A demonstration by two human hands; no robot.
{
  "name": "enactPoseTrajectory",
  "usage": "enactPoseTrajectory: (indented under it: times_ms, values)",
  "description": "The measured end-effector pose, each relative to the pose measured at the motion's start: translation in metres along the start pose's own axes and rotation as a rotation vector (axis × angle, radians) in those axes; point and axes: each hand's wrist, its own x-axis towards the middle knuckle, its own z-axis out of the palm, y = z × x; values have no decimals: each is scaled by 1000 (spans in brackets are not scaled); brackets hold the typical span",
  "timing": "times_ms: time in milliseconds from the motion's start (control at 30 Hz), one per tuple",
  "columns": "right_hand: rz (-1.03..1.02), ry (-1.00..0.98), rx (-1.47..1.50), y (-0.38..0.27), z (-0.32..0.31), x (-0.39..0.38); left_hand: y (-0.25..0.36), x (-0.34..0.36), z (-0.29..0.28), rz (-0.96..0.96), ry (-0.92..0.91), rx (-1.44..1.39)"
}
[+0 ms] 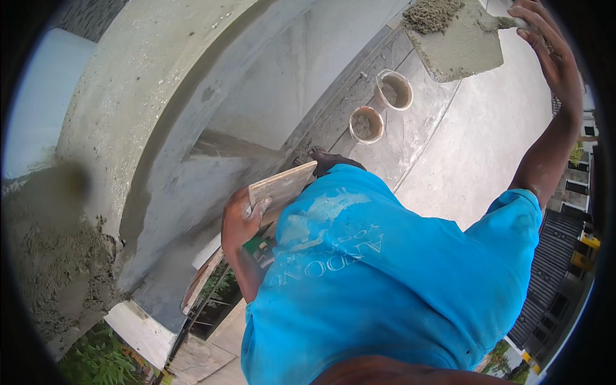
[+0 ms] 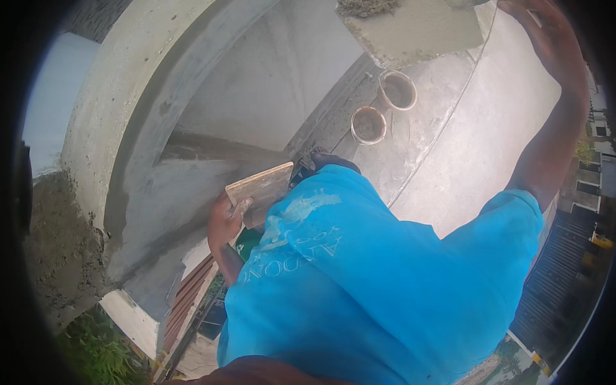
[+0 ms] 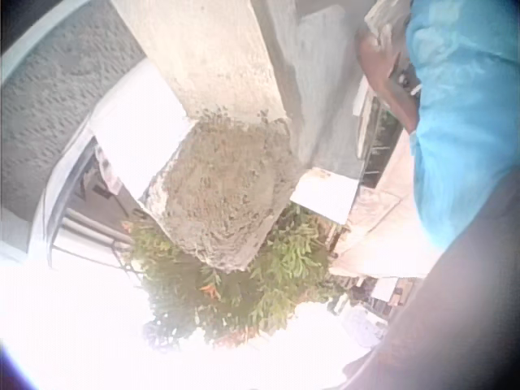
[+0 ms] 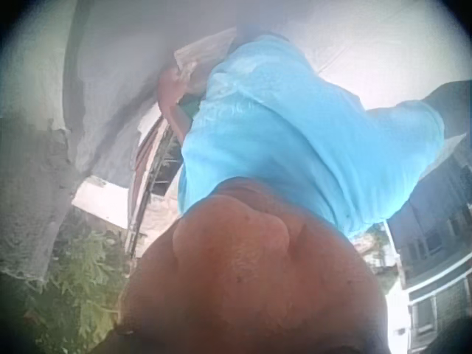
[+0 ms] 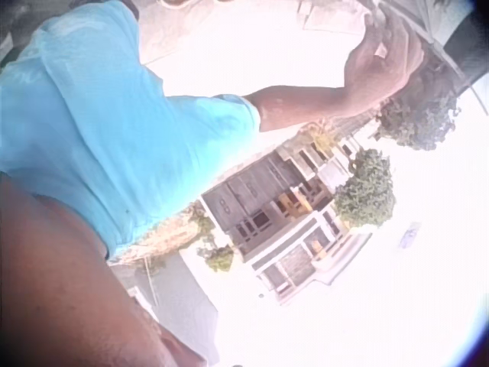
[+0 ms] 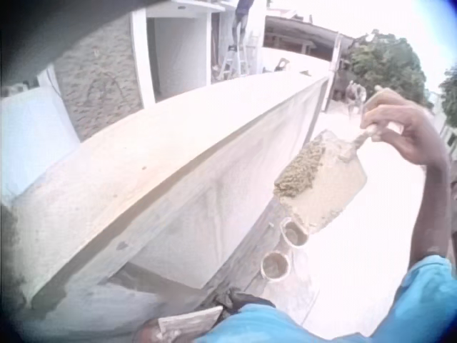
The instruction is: The person applies wet cement to a concrete pillar using a trowel and a hawk. They repeatedly scoop cement from a bucket, spread it on the pillar, and smooth the surface with the trowel.
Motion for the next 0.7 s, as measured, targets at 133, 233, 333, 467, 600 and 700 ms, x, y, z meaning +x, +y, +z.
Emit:
enactPoseTrajectory:
  times_ms: [133,233,333,467,600,700]
  values:
    - [318,-264,-27,-44,53,-107,-13,13,-3,-31,-79,4]
    - [575,-470,-52,-76,133,-141,-7,10,0,-53,-98,53]
    - [662,-808,-273,-100,307,-183,-1,20,-4,-56,-166,96]
    - [816,-1040,-102,-120,413,-230,9,27,-12,-58,-180,111]
    - [1067,-1086,-16,-96,339,-238,8,16,-10,-58,-144,100]
    - [1411,-713,79,-49,235,-248,9,10,-3,-9,-121,59]
